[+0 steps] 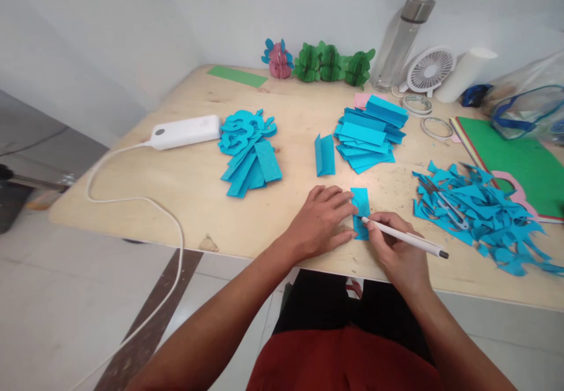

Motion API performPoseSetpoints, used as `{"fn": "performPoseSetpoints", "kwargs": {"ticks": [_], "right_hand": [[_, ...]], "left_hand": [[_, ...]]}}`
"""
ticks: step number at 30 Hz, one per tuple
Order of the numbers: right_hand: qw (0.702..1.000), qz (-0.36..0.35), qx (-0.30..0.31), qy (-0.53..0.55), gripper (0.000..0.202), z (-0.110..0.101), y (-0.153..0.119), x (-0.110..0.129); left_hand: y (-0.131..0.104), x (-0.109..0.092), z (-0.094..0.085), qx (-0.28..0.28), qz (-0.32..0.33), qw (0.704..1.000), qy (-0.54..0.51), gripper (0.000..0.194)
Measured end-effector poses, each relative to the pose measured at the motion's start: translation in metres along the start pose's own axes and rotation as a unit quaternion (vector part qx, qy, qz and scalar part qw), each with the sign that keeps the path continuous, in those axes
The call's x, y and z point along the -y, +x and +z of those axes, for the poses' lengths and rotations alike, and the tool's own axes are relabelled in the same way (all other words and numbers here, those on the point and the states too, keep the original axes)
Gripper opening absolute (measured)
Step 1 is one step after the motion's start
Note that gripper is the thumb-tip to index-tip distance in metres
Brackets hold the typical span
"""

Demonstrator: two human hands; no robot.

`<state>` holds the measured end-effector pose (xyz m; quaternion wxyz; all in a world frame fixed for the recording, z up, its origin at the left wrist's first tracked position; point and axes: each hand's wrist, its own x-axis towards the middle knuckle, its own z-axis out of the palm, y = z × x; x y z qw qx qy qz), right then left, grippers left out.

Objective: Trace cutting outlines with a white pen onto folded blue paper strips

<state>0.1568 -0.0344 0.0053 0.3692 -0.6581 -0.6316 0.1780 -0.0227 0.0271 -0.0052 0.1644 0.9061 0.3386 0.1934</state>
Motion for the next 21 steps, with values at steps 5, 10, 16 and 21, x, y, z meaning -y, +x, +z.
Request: {"fn": "performPoseSetpoints", "kwargs": {"ticks": [5,10,16,21], "right_hand": [[1.0,0.015,-0.002,-0.002,0.016,-0.0015,-0.0024,0.0012],[1.0,0.02,0.0,-0.008,0.016,-0.0033,-0.0038,0.0001],[1.0,0.018,-0.006,-0.018,0.016,-0.005,-0.0049,0.0006],[0.999,0.008,-0.013,-0.035,0.016,-0.0067,-0.0059,0.0015]], "left_hand": [[-0.0002,0.0007,0.0006,0.0,0.002,1.0,-0.002,0.03],[-0.0003,0.0009,0.0012,-0.001,-0.002,1.0,-0.001,0.03],[-0.0002,0.0012,0.0019,-0.004,0.002,1.0,0.0,0.029],[-0.0001,0.0017,0.0022,-0.003,0.003,1.0,0.0,0.03]]}}
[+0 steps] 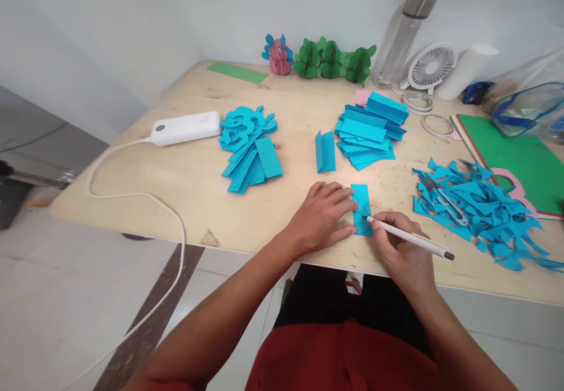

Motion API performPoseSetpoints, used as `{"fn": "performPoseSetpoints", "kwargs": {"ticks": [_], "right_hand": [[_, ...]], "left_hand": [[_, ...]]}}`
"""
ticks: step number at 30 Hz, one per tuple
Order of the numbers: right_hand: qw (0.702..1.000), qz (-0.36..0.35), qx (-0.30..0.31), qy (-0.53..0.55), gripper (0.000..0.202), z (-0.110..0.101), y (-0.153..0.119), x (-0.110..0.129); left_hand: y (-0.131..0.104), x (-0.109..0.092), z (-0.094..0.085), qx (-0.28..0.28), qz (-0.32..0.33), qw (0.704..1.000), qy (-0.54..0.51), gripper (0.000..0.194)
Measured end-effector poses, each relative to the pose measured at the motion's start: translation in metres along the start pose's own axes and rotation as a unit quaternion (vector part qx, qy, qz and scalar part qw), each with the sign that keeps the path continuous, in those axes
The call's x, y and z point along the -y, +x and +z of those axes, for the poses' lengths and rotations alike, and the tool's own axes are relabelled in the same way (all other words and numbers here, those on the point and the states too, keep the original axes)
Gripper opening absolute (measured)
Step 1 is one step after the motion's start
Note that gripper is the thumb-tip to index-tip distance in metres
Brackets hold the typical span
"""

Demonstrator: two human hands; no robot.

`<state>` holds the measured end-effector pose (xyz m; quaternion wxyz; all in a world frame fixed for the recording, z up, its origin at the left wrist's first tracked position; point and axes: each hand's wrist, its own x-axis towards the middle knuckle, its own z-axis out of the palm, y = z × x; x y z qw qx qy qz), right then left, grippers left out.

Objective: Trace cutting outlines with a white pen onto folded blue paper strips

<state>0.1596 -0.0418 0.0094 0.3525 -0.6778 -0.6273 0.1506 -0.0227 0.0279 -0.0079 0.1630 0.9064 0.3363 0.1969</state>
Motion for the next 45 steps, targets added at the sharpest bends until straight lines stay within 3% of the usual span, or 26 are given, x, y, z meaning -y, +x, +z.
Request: {"fn": "performPoseSetpoints", "kwargs": {"ticks": [45], "right_hand": [[0.998,-0.044,0.005,-0.036,0.018,-0.0027,-0.0055,0.0034]], "left_hand": [[0.0009,-0.0008,-0.0018,0.006,-0.004,1.0,0.002,0.029]]}}
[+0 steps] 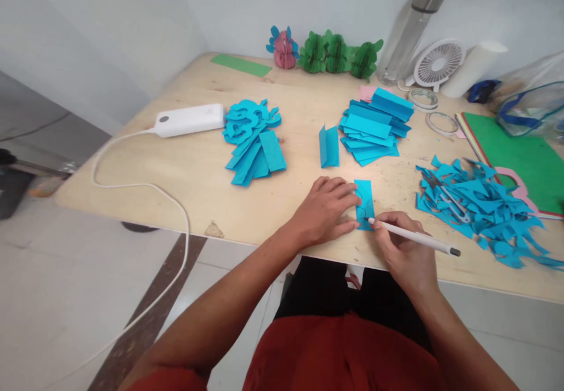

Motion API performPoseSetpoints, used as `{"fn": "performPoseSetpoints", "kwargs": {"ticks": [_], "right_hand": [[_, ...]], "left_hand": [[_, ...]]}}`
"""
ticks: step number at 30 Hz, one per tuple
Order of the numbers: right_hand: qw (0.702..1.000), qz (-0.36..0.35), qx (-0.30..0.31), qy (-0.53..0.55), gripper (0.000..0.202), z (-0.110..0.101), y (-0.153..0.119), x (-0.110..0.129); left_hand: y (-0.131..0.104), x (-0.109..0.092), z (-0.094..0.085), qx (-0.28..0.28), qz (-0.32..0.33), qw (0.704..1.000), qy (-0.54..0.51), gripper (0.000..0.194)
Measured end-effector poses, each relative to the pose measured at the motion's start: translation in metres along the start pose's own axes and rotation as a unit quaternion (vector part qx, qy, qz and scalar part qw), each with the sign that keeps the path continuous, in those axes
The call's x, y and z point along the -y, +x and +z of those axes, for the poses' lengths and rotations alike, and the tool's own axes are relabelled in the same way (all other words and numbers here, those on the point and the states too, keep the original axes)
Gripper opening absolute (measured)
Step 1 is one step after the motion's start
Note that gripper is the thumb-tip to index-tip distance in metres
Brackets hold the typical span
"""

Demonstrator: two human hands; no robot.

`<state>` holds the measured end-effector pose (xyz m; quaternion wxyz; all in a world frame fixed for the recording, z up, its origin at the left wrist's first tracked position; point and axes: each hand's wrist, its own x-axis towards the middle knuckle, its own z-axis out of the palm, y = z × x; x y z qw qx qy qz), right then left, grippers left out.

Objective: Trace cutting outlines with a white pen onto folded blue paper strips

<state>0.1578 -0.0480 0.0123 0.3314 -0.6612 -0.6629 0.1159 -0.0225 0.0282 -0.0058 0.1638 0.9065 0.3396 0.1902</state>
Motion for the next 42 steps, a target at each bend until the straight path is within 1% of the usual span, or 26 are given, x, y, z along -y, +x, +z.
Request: {"fn": "performPoseSetpoints", "kwargs": {"ticks": [6,15,29,36,42], "right_hand": [[1.0,0.003,0.0,0.003,0.018,0.001,0.0,0.002],[1.0,-0.023,0.002,0.007,0.015,0.006,-0.001,0.007],[1.0,-0.012,-0.003,0.026,0.014,0.009,-0.002,0.004],[0.998,0.017,0.007,0.06,0.015,0.01,-0.003,0.0],[0.998,0.008,0.004,0.068,0.015,0.01,-0.003,0.0]], "left_hand": [[0.0,0.0,0.001,0.001,-0.002,1.0,-0.001,0.029],[-0.001,0.0,0.001,-0.005,-0.002,1.0,-0.003,0.03],[0.0,0.001,0.002,-0.007,0.004,1.0,0.0,0.03],[0.0,0.0,0.002,-0.005,0.005,1.0,0.002,0.028],[-0.001,0.001,0.003,-0.01,0.008,1.0,0.006,0.029]]}}
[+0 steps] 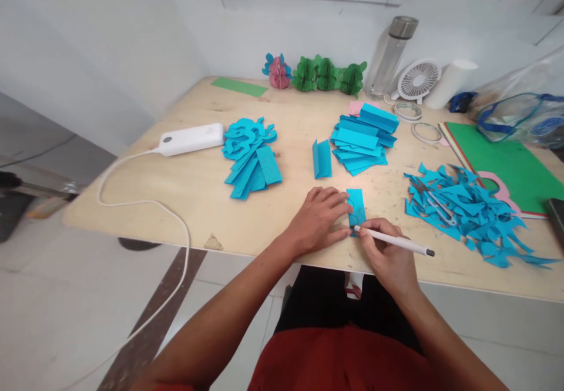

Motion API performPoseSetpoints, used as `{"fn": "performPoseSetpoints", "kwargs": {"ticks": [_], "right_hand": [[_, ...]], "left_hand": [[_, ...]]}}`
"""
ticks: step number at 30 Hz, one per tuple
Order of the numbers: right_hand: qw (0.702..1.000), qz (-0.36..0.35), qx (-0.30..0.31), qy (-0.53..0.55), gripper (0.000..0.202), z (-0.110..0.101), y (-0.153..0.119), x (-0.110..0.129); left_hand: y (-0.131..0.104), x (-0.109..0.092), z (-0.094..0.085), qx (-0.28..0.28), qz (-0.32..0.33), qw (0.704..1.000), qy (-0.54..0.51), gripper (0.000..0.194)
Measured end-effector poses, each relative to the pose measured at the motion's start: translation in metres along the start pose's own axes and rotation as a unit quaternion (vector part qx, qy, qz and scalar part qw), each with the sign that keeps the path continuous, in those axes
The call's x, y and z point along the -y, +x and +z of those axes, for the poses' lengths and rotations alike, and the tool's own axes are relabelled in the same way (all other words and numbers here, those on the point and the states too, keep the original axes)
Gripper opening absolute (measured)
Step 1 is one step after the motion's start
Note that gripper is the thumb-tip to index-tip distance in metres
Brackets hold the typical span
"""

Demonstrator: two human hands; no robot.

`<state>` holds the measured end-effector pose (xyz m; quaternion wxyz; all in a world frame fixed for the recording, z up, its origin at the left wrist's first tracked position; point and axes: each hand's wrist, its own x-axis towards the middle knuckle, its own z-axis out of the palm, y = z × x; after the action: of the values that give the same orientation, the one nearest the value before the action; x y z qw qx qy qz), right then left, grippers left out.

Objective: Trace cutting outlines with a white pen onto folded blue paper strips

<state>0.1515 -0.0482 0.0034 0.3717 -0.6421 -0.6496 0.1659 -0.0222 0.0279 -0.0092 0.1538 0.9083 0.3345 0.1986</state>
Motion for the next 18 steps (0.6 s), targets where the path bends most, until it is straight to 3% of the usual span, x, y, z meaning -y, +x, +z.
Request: {"fn": "performPoseSetpoints", "kwargs": {"ticks": [11,18], "right_hand": [[1.0,0.002,0.01,0.015,0.015,0.0017,-0.0015,-0.0027],[0.996,0.055,0.01,0.072,0.016,0.0004,-0.0036,-0.0028]], "left_hand": [[-0.0003,-0.0003,0.0006,0.006,-0.003,1.0,-0.006,0.029],[-0.0006,-0.0006,0.0002,0.007,-0.005,1.0,-0.009,0.029]]}}
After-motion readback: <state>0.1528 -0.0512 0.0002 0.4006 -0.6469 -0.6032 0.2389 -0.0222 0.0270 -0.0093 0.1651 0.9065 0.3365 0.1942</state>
